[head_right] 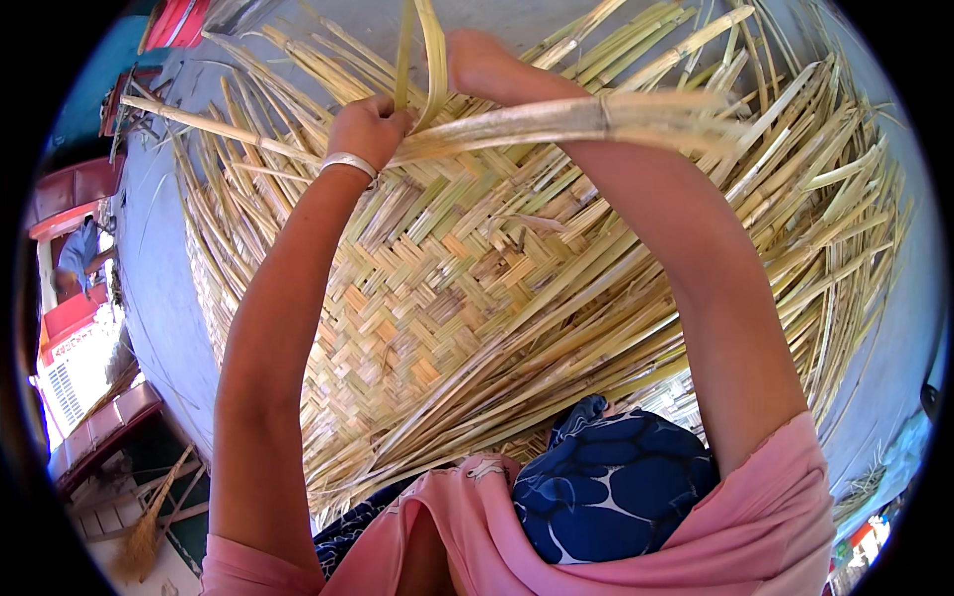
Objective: The person weaves a large basket using dried palm leaves, interlacing strands by hand to form a tight pattern. The person sits on the floor and continuously adjusts the weave to maintain tension and alignment.
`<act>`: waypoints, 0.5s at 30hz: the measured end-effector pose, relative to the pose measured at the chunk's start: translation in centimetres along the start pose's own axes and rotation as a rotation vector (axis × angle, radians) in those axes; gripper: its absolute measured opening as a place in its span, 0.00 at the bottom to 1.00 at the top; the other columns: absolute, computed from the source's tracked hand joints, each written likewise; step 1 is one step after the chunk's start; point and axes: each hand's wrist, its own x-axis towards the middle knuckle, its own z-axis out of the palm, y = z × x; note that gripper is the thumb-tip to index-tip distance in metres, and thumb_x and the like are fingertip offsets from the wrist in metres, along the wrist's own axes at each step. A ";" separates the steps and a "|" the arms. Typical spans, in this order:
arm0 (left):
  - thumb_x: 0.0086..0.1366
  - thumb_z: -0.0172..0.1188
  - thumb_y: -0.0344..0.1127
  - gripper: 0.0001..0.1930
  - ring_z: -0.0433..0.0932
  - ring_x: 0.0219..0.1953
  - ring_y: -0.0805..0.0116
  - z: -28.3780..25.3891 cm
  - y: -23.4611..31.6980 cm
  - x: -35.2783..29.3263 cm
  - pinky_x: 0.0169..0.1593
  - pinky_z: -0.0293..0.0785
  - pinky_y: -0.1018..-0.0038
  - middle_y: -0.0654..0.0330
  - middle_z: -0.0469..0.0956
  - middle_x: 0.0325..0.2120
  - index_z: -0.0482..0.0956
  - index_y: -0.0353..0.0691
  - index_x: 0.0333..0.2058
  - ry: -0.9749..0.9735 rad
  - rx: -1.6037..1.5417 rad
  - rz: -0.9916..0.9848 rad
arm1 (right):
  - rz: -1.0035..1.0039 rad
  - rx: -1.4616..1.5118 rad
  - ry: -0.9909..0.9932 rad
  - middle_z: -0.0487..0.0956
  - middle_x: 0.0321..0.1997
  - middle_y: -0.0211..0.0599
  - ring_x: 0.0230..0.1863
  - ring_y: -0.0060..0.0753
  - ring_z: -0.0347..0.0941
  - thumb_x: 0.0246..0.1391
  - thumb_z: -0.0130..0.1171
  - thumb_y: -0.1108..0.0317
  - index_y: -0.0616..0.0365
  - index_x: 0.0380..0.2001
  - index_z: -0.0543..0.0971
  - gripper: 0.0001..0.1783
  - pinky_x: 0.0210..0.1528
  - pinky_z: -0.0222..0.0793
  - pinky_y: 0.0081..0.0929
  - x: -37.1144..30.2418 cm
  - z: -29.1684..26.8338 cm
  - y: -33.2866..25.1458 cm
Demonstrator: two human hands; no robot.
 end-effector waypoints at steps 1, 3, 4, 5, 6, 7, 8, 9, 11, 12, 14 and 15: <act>0.53 0.59 0.42 0.15 0.78 0.28 0.56 0.2 -0.6 0.0 0.36 0.73 0.66 0.50 0.79 0.24 0.80 0.34 0.31 0.071 -0.013 -0.021 | -0.080 -0.087 -0.006 0.77 0.33 0.41 0.32 0.30 0.71 0.50 0.55 0.61 0.63 0.47 0.73 0.23 0.36 0.67 0.26 0.9 0.7 -0.3; 0.52 0.59 0.40 0.14 0.78 0.27 0.56 0.3 -1.7 -0.1 0.34 0.74 0.65 0.49 0.78 0.23 0.79 0.32 0.29 0.154 -0.116 -0.114 | -0.002 0.101 -0.166 0.77 0.36 0.44 0.36 0.31 0.73 0.47 0.57 0.63 0.66 0.49 0.71 0.26 0.39 0.68 0.26 2.5 2.7 -0.8; 0.51 0.59 0.39 0.14 0.79 0.27 0.56 0.5 -1.9 0.0 0.33 0.74 0.65 0.48 0.78 0.23 0.78 0.31 0.27 0.158 -0.211 -0.173 | 0.048 0.187 -0.236 0.77 0.37 0.46 0.38 0.32 0.73 0.46 0.58 0.63 0.67 0.49 0.70 0.27 0.41 0.68 0.27 2.8 3.0 -0.7; 0.50 0.58 0.38 0.14 0.79 0.26 0.55 0.4 -1.8 0.0 0.33 0.74 0.64 0.46 0.78 0.22 0.77 0.30 0.26 0.160 -0.302 -0.238 | 0.071 0.219 -0.280 0.77 0.37 0.46 0.38 0.32 0.73 0.45 0.59 0.65 0.68 0.49 0.70 0.28 0.41 0.69 0.27 2.9 3.3 -0.8; 0.51 0.57 0.36 0.13 0.79 0.25 0.57 0.3 -1.8 -0.2 0.30 0.75 0.67 0.47 0.78 0.23 0.76 0.28 0.28 0.148 -0.440 -0.276 | 0.093 0.250 -0.324 0.77 0.38 0.47 0.39 0.33 0.74 0.44 0.60 0.66 0.69 0.49 0.70 0.28 0.42 0.69 0.27 2.9 3.5 -1.0; 0.53 0.56 0.34 0.13 0.79 0.23 0.59 0.3 -1.7 -0.6 0.26 0.77 0.69 0.48 0.77 0.23 0.75 0.27 0.30 0.135 -0.579 -0.313 | 0.116 0.280 -0.367 0.77 0.38 0.48 0.40 0.33 0.74 0.43 0.61 0.67 0.71 0.49 0.69 0.29 0.43 0.69 0.27 2.9 3.6 -1.1; 0.55 0.55 0.32 0.12 0.79 0.22 0.61 0.3 -1.1 -0.8 0.23 0.78 0.71 0.48 0.77 0.24 0.74 0.25 0.32 0.113 -0.718 -0.345 | 0.160 0.420 -0.369 0.77 0.38 0.47 0.39 0.33 0.74 0.43 0.61 0.68 0.70 0.49 0.70 0.28 0.42 0.69 0.27 3.1 4.0 0.1; 0.55 0.54 0.32 0.13 0.79 0.22 0.59 0.4 -1.0 -1.0 0.23 0.78 0.71 0.47 0.77 0.25 0.73 0.26 0.34 0.126 -0.791 -0.383 | 0.195 0.561 -0.377 0.77 0.38 0.47 0.39 0.33 0.74 0.42 0.61 0.69 0.70 0.48 0.70 0.28 0.42 0.70 0.27 3.6 5.0 1.3; 0.56 0.51 0.32 0.13 0.79 0.22 0.56 0.4 -1.0 -1.2 0.23 0.78 0.70 0.45 0.77 0.27 0.70 0.26 0.36 0.154 -0.944 -0.460 | 0.232 0.706 -0.381 0.77 0.37 0.46 0.37 0.34 0.74 0.42 0.62 0.71 0.69 0.47 0.72 0.26 0.41 0.70 0.28 4.0 5.6 2.3; 0.57 0.50 0.31 0.13 0.79 0.21 0.56 0.2 -1.4 -1.2 0.22 0.78 0.70 0.45 0.77 0.26 0.70 0.25 0.36 0.170 -0.981 -0.493 | 0.224 0.715 -0.386 0.77 0.37 0.45 0.36 0.33 0.74 0.43 0.61 0.71 0.69 0.46 0.72 0.25 0.40 0.71 0.28 3.7 5.3 1.3; 0.57 0.48 0.30 0.13 0.79 0.20 0.55 0.3 -1.9 -0.8 0.19 0.77 0.70 0.44 0.76 0.25 0.70 0.23 0.34 0.188 -1.062 -0.550 | 0.211 0.727 -0.376 0.78 0.36 0.43 0.34 0.33 0.74 0.43 0.61 0.72 0.68 0.45 0.73 0.22 0.39 0.71 0.28 3.1 4.8 0.1; 0.58 0.47 0.31 0.13 0.79 0.21 0.55 0.3 -1.9 -0.6 0.20 0.77 0.69 0.44 0.76 0.26 0.69 0.24 0.35 0.166 -1.070 -0.570 | 0.204 0.732 -0.364 0.78 0.35 0.43 0.34 0.32 0.74 0.43 0.61 0.73 0.68 0.44 0.74 0.21 0.39 0.71 0.28 2.8 4.6 -0.2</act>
